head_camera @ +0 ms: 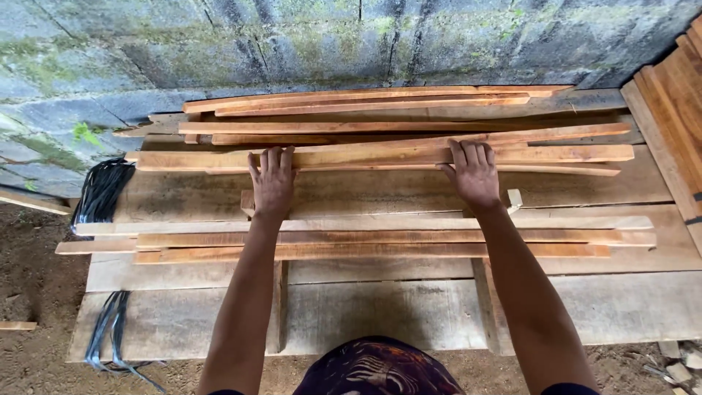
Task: Arranging and sorting long thin wooden strips on a workbench in a workshop.
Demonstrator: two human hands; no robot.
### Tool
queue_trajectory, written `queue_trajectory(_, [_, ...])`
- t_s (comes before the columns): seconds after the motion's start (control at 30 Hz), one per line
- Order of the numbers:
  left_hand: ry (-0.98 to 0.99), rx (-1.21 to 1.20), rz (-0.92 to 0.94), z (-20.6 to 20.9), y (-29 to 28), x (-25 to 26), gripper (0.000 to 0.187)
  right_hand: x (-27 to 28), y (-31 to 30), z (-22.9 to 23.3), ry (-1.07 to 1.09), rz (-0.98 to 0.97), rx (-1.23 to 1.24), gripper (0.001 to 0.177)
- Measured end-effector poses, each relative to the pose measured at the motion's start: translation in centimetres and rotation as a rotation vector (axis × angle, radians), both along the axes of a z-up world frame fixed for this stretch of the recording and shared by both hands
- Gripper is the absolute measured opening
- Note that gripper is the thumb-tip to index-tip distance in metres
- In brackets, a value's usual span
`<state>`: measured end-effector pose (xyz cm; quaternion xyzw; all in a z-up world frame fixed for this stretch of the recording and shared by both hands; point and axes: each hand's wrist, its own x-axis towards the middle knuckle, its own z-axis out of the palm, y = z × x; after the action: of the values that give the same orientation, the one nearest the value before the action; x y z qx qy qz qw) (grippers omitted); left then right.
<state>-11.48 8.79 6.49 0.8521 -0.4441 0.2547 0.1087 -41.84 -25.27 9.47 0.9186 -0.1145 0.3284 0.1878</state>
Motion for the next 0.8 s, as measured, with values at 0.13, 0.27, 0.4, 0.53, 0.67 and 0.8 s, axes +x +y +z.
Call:
queue_trajectory(0.13, [0.014, -0.034, 0.041, 0.2, 3.0, -3.6, 0.058, -3.2, 2.4, -0.7, -0.034, 0.030, 0.067, 0.061])
queue_trajectory(0.27, [0.090, 0.000, 0.113, -1.6, 5.5, -5.9, 0.050, -5.6, 4.5, -1.5, -0.079, 0.017, 0.108, 0.061])
queue_trajectory(0.4, [0.140, -0.035, 0.079, -1.7, 7.4, -8.3, 0.054, -7.2, 6.1, -2.1, -0.092, 0.063, 0.129, 0.058])
queue_trajectory(0.53, [0.219, -0.022, 0.115, -0.7, 9.0, -10.8, 0.048, -8.3, 7.4, -3.6, -0.118, 0.063, 0.127, 0.056])
queue_trajectory(0.67, [0.293, 0.025, 0.143, -2.2, 10.3, -12.5, 0.042, -10.2, 8.8, -6.7, -0.142, 0.041, 0.186, 0.056])
queue_trajectory(0.8, [0.248, -0.018, 0.104, -5.4, 12.5, -15.1, 0.043, -13.2, 10.8, -11.2, -0.115, 0.067, 0.274, 0.057])
